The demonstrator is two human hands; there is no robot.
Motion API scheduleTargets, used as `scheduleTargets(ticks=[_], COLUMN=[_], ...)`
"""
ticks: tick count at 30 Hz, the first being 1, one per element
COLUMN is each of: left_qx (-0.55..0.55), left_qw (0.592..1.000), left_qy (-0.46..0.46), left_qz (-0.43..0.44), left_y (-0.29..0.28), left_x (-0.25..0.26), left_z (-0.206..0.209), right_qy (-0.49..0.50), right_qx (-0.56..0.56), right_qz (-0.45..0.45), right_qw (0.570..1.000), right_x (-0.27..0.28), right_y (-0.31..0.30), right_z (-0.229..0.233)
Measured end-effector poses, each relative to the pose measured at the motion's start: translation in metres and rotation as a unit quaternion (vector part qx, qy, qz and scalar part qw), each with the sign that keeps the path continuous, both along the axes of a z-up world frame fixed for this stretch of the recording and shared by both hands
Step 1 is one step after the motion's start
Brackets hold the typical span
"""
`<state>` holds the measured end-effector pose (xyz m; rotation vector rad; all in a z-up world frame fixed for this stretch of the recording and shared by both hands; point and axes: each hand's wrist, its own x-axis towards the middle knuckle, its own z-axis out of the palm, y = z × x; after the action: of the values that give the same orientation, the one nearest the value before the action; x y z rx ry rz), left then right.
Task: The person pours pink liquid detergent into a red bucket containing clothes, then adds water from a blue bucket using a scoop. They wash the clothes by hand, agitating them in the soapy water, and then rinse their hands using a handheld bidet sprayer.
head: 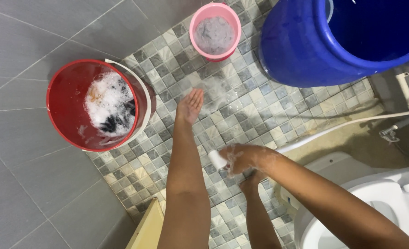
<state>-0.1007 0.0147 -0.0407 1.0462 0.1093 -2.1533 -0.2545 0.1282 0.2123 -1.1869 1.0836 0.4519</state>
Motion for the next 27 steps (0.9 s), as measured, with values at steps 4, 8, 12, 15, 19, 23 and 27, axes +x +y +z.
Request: scheduleTargets(ticks=[4,8,12,15,19,23,27], left_qx=[0.017,-0.225,-0.487,-0.569,-0.578,-0.64,-0.623], left_qw=[0.993,0.751,0.202,-0.139,-0.398,-0.341,-0.271], left_qy=[-0.1,-0.478,-0.645,-0.55,-0.413,-0.411,-0.439], left_qz=[-0.06,-0.395,-0.553,-0.596,-0.581,-0.552,-0.588], left_y=[0.001,0.002,0.009,0.01,0.015,0.016,0.014], left_x=[-0.001,-0.012,-0.027,-0.036,-0.031,-0.032,-0.038], left_z=[-0.016,-0.012,0.028,0.061,0.09,0.097,0.1], right_qy=[-0.005,-0.003,0.017,0.02,0.035,0.001,0.001], right_qx=[-0.073,-0.065,-0.04,-0.04,-0.019,-0.053,-0.027], right_qz=[0.092,0.071,0.04,0.03,0.018,0.036,-0.008], right_qw=[0.993,0.995,0.998,0.999,0.999,0.998,1.0], right_x=[0.007,0.001,-0.009,-0.014,-0.011,-0.004,0.003], right_y=[0.008,0.008,0.001,-0.003,-0.003,-0.001,0.005], right_z=[0.0,-0.001,0.001,0.006,0.015,0.017,0.018])
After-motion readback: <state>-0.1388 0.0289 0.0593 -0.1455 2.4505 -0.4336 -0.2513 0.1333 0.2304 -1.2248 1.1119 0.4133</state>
